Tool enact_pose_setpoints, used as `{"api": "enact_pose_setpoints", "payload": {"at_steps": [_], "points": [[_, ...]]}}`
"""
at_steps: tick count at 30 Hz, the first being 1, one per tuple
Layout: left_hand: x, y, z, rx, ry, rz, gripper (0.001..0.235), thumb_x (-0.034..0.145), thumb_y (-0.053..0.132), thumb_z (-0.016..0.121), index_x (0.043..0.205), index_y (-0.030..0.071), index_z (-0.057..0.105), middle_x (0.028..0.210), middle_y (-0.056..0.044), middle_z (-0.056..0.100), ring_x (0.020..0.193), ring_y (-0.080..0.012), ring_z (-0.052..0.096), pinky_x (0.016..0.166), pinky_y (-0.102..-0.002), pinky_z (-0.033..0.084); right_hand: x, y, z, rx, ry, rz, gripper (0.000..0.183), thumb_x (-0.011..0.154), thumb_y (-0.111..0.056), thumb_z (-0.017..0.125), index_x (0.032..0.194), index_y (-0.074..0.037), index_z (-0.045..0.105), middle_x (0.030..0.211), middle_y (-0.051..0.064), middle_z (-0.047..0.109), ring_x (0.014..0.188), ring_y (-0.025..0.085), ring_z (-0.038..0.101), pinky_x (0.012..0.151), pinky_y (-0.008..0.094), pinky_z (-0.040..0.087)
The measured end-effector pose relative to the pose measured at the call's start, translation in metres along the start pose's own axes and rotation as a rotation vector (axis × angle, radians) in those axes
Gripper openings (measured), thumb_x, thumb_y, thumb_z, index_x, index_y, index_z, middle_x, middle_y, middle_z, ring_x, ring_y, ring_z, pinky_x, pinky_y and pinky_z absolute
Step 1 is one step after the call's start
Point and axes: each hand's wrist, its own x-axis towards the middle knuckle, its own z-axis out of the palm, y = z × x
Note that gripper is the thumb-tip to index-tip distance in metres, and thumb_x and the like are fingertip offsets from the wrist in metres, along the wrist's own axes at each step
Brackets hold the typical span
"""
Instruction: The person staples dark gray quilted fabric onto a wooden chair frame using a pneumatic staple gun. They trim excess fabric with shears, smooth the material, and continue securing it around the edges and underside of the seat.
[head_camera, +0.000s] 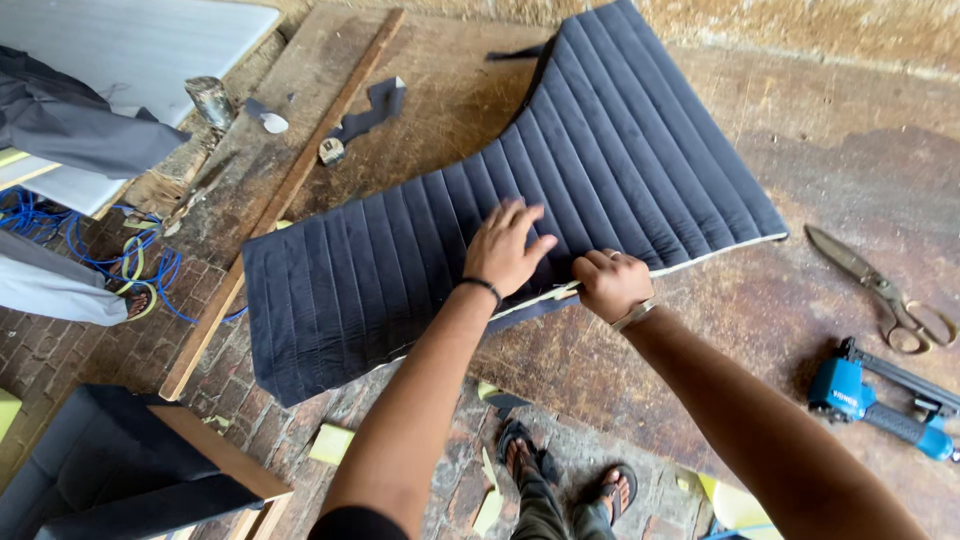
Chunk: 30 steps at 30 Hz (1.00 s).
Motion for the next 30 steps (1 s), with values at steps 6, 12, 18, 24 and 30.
{"api": "enact_pose_setpoints", "payload": {"at_steps": [6, 12, 18, 24, 30], "points": [[0.003, 0.015, 0.009, 0.338, -0.188, 0.189, 0.091, 0.086, 0.066, 0.067, 0.161, 0.033, 0.026, 0.168, -0.022, 0.014, 0.155, -0.0414, 0.014, 0.123, -0.065, 0.012, -0.023, -0.008, -0.012, 0.151, 0.286, -0.033, 0.015, 0.072, -0.004, 0.07, 0.082, -0.015, 0.071, 0.096, 0.0, 0.072, 0.08, 0.019, 0.071, 0.067, 0.034, 0.057], [0.01, 0.027, 0.002, 0.435, -0.341, 0.091, 0.107, 0.078, 0.066, 0.075, 0.161, 0.038, 0.015, 0.168, -0.022, 0.004, 0.155, -0.0429, 0.006, 0.12, -0.068, 0.006, -0.072, 0.004, -0.006, 0.208, 0.056, 0.042, 0.02, 0.084, -0.003, 0.073, 0.099, -0.015, 0.081, 0.126, 0.006, 0.076, 0.104, 0.017, 0.072, 0.074, 0.028, 0.06], [0.014, 0.036, 0.002, 0.491, -0.401, 0.023, 0.117, 0.075, 0.06, 0.081, 0.163, 0.038, 0.007, 0.17, -0.02, -0.001, 0.156, -0.0415, 0.002, 0.121, -0.068, 0.005, -0.258, 0.133, -0.093, 0.026, -0.534, 1.15, 0.029, 0.103, -0.034, 0.068, 0.12, -0.011, 0.075, 0.114, 0.017, 0.076, 0.101, 0.031, 0.071, 0.1, 0.042, 0.057], [0.012, 0.037, 0.002, 0.458, -0.385, 0.002, 0.121, 0.072, 0.062, 0.084, 0.161, 0.038, 0.006, 0.169, -0.02, -0.001, 0.156, -0.0415, 0.001, 0.123, -0.066, 0.005, -0.396, 0.225, -0.092, -0.192, -0.821, 1.023, 0.147, 0.045, -0.064, 0.097, 0.161, -0.006, 0.029, 0.154, 0.023, 0.046, 0.141, 0.04, 0.043, 0.115, 0.049, 0.037], [0.009, 0.036, 0.006, 0.457, -0.367, 0.004, 0.122, 0.072, 0.059, 0.086, 0.162, 0.038, 0.006, 0.17, -0.019, -0.003, 0.157, -0.0403, 0.001, 0.123, -0.066, 0.005, -0.353, 0.222, -0.078, -0.054, -1.009, 1.071, 0.106, 0.078, -0.027, 0.086, 0.17, -0.017, 0.033, 0.141, 0.016, 0.071, 0.124, 0.033, 0.072, 0.1, 0.045, 0.063]]}}
